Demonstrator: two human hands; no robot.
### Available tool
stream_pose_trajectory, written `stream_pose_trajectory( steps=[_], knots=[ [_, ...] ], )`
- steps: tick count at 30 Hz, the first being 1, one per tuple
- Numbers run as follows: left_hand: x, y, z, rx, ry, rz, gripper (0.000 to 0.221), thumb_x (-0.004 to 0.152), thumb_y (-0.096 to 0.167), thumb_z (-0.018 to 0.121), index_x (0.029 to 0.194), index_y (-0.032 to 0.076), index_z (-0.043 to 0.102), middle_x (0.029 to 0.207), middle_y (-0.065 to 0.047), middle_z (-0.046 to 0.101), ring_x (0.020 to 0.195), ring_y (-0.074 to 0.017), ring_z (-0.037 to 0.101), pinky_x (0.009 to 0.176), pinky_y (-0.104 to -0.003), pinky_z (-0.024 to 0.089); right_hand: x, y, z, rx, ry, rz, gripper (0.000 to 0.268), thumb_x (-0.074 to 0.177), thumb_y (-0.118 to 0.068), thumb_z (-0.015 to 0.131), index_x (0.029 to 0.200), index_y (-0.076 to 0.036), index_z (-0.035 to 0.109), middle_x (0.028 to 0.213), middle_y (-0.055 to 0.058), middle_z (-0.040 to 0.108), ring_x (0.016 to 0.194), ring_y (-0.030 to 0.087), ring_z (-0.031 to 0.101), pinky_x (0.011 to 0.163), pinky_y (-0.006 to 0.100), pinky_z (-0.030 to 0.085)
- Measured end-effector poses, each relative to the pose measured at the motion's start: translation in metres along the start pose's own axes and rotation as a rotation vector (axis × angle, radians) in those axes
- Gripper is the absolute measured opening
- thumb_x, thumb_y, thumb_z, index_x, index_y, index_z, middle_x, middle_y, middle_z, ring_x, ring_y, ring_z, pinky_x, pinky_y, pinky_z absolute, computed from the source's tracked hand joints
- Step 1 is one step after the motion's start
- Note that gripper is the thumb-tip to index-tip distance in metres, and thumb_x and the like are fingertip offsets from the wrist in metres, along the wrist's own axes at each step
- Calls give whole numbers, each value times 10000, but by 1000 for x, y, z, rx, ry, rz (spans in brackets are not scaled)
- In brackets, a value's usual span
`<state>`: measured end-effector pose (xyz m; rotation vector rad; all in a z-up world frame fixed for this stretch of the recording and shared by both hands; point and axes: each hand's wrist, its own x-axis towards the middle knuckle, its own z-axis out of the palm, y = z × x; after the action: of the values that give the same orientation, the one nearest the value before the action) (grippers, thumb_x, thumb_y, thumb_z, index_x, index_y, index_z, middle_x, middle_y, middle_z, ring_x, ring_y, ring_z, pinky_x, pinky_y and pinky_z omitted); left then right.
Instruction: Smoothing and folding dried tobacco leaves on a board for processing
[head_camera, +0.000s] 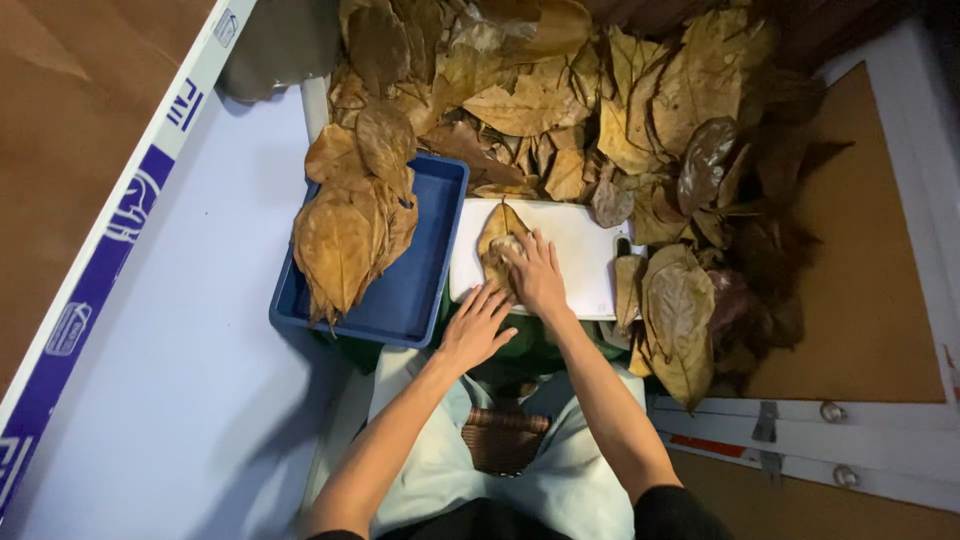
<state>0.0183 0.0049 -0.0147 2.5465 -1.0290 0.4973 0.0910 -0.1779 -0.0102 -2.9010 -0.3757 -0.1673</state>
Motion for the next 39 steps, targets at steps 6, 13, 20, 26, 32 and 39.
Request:
stream_pose_trajectory(
  steps=[6, 13, 20, 26, 32, 39],
  knots=[
    [0, -2, 5, -38, 11, -58, 499, 960, 473, 600, 1299, 109, 647, 1377, -117, 593, 1421, -313, 453, 1228, -507, 258, 67, 8, 4, 7, 76, 13, 368, 1056, -305, 482, 1413, -341, 563, 1534, 90, 402, 1503, 419, 300, 1209, 588, 301],
    [5, -5, 1, -75, 59, -107, 399, 920, 457, 652, 1102, 105, 702, 1441, -127, 539, 1307, -327, 553, 1166, -483, 375, 116, 44, 56, 49, 210, 10, 356, 1092, -284, 423, 1442, -342, 461, 1403, 140, 416, 1414, 444, 389, 1197, 537, 338],
    [8, -4, 25, -29, -147, -137, 389, 1005, 505, 518, 1236, 245, 691, 1467, -68, 519, 1352, -244, 494, 1121, -463, 324, 25, 29, -42, 644, 456, -106, 365, 960, 73, 558, 1298, -28, 653, 1364, 227, 584, 1263, 506, 531, 1097, 598, 402],
    [7, 1, 16, -78, -135, -54, 371, 997, 494, 547, 1135, 216, 751, 1420, -105, 567, 1433, -307, 429, 1209, -504, 259, -81, -18, -38, 122, 374, -57, 358, 956, -76, 551, 1287, -195, 620, 1419, 102, 556, 1300, 450, 495, 1014, 577, 459],
    [0, -12, 30, -109, -67, 6, 380, 1036, 496, 495, 1245, 269, 716, 1373, -135, 616, 1483, -320, 392, 1226, -497, 255, -95, 3, -44, 18, -58, -130, 480, 1031, -249, 463, 1510, -269, 447, 1635, 45, 318, 1508, 447, 247, 1087, 579, 398],
    [8, 0, 12, -53, -84, -20, 339, 992, 493, 560, 1180, 271, 734, 1410, -112, 538, 1464, -311, 399, 1234, -494, 238, -29, 13, -58, -127, -165, -300, 531, 1036, -239, 436, 1563, -280, 389, 1617, 23, 361, 1437, 417, 383, 1041, 506, 457]
  ],
)
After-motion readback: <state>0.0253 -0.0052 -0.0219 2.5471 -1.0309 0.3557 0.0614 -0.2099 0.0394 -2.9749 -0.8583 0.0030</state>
